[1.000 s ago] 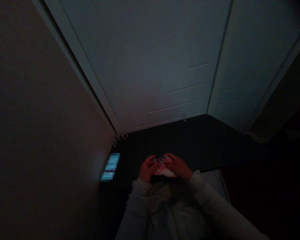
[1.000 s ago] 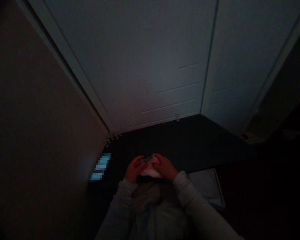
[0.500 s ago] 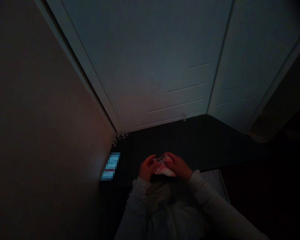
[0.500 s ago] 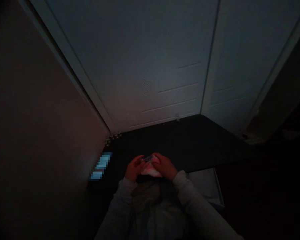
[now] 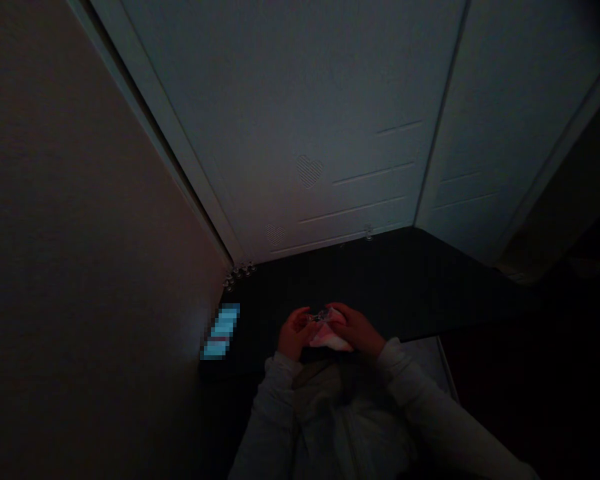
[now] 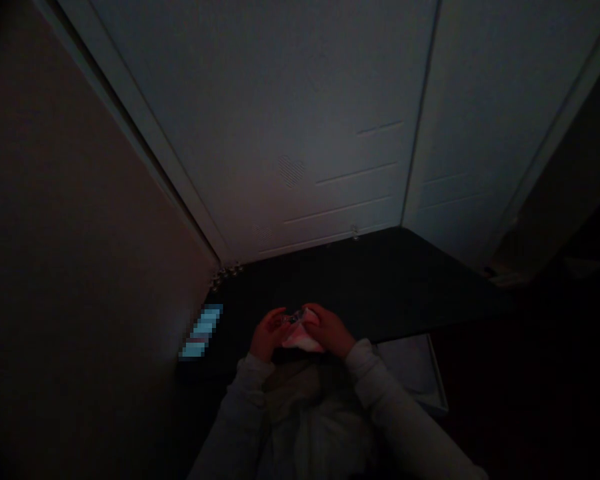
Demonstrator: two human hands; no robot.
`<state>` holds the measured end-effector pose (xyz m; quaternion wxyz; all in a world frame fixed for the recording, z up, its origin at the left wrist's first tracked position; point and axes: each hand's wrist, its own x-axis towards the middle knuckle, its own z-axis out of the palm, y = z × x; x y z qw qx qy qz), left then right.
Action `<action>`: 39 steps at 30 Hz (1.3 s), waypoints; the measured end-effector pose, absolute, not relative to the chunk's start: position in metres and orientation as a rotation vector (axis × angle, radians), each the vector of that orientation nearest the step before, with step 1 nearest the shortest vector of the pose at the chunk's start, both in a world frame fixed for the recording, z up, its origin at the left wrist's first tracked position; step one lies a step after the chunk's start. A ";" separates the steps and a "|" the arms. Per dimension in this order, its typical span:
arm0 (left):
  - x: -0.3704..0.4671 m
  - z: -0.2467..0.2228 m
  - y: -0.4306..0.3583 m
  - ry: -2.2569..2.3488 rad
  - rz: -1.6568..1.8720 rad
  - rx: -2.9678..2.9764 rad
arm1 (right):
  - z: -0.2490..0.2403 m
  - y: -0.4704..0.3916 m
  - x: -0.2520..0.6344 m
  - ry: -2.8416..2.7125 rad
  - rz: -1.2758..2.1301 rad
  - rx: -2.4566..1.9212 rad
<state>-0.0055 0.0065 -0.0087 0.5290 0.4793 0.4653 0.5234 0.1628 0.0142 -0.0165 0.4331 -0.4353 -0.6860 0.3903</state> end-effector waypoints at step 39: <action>-0.007 -0.006 0.006 1.132 1.200 1.169 | -0.010 0.016 0.165 -1.464 1.032 -1.116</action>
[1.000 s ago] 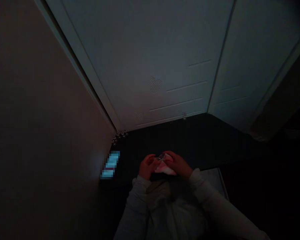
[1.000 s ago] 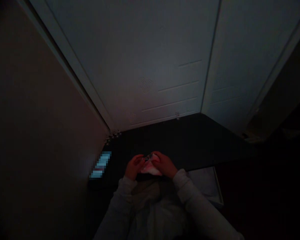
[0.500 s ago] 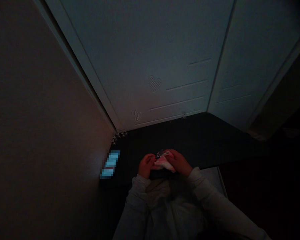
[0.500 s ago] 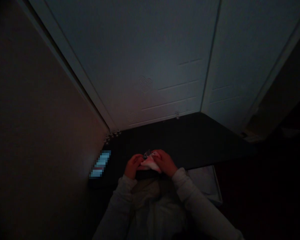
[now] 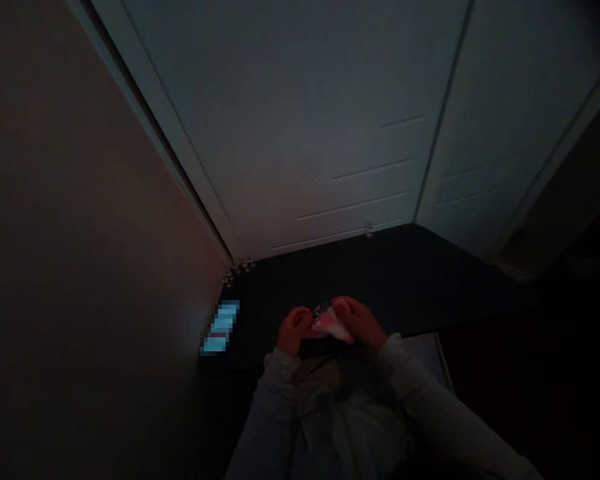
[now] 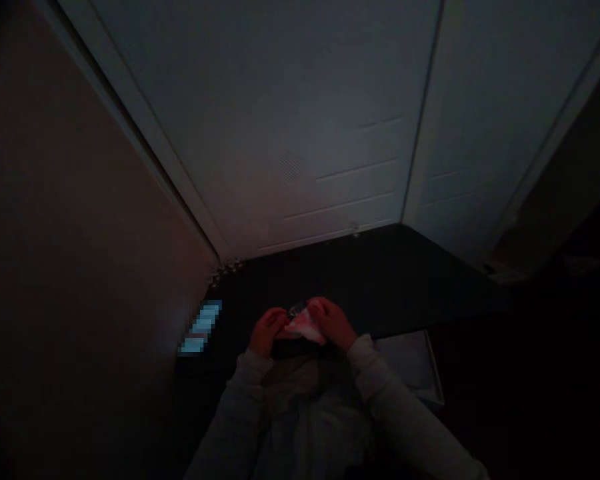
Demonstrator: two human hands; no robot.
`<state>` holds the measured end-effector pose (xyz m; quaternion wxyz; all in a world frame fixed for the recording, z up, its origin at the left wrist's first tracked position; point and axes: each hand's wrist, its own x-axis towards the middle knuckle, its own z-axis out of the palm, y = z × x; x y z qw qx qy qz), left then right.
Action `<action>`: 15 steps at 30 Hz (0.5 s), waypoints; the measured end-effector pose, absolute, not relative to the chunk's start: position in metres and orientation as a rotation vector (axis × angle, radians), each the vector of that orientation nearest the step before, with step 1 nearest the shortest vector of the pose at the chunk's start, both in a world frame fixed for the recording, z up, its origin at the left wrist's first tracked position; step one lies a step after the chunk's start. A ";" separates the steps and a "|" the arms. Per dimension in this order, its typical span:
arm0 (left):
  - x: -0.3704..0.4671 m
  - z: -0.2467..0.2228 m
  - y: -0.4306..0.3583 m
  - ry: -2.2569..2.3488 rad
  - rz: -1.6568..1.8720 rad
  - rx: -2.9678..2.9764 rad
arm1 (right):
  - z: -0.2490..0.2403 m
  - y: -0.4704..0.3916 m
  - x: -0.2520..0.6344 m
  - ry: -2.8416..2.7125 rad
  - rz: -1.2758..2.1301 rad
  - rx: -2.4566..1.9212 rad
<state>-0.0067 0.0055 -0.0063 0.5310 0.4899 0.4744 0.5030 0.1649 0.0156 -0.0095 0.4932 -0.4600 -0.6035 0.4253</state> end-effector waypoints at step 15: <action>-0.006 -0.003 0.004 1.158 1.177 1.203 | -0.012 0.018 0.165 -1.419 1.075 -1.115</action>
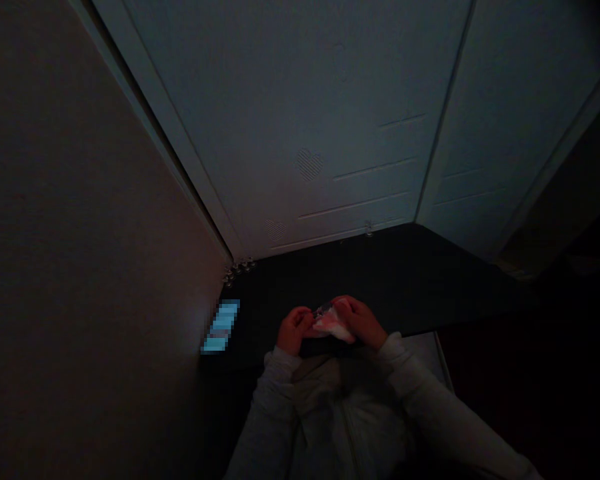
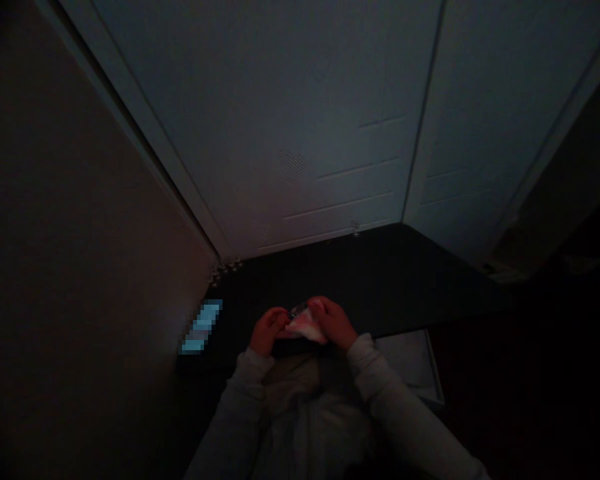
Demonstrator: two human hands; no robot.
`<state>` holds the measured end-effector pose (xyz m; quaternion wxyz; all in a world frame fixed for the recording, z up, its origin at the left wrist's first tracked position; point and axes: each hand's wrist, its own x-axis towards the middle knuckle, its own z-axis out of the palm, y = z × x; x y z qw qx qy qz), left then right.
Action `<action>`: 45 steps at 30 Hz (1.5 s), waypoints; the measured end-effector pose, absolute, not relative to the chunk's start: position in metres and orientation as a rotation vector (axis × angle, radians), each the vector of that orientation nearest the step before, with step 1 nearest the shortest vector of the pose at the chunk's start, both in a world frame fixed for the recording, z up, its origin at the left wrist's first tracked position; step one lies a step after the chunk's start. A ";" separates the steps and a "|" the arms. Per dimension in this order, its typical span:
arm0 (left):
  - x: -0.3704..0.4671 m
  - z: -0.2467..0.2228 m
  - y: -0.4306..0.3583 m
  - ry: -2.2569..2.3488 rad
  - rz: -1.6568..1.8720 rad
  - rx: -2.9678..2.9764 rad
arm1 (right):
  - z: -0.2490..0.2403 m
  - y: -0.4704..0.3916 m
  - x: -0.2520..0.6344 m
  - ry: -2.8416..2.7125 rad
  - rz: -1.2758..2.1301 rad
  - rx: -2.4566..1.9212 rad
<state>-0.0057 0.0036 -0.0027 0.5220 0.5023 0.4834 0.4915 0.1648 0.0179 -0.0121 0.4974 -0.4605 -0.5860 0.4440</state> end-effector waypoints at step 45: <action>-0.008 -0.003 0.004 1.151 1.218 1.232 | -0.016 0.018 0.169 -1.351 1.083 -1.035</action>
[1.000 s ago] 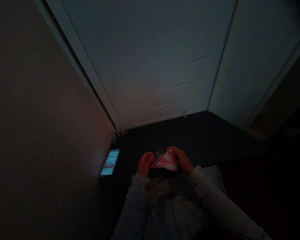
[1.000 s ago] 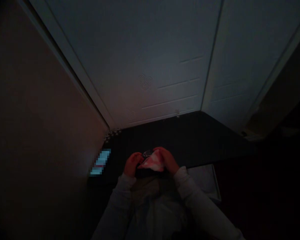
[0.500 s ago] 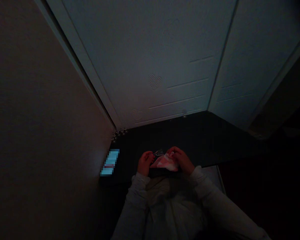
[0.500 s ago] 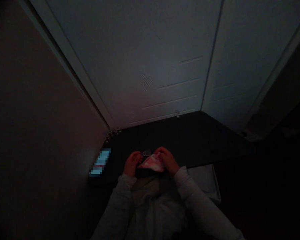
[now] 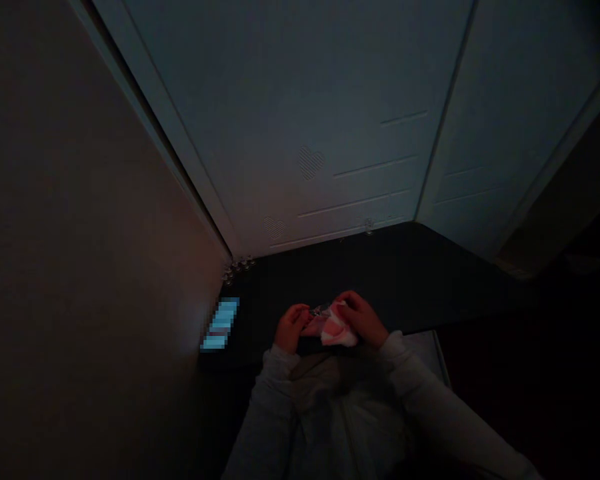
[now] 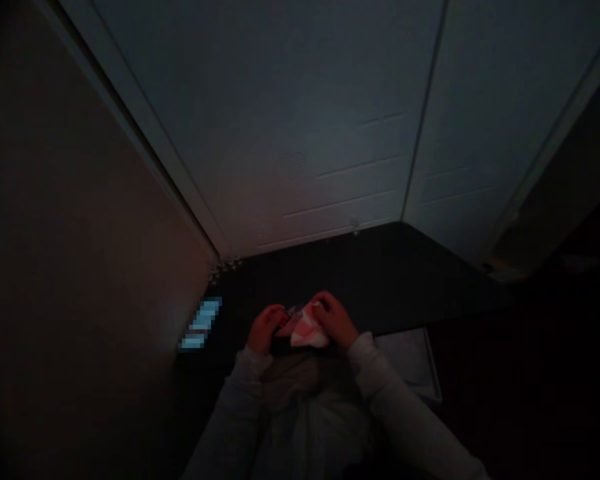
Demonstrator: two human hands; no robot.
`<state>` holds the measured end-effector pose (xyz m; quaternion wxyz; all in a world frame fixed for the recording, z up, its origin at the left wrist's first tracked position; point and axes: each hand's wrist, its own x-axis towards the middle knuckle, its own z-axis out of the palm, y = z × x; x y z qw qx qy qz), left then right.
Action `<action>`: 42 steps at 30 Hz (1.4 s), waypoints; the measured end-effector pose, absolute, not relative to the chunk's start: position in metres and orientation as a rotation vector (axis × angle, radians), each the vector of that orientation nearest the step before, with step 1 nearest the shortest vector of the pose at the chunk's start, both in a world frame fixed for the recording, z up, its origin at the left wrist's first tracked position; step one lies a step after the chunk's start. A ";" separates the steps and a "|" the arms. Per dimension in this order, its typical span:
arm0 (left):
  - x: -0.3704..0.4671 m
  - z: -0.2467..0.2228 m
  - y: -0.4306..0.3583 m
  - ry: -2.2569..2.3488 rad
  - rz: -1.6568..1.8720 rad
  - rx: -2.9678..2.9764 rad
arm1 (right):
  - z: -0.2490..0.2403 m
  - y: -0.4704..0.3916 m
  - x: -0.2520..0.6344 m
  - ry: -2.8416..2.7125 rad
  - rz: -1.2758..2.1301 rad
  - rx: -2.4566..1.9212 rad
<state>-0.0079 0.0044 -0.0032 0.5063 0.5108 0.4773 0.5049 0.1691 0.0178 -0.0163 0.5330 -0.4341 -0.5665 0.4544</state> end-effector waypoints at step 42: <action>-0.004 0.001 0.002 1.172 1.195 1.220 | -0.009 0.013 0.165 -1.632 0.988 -1.120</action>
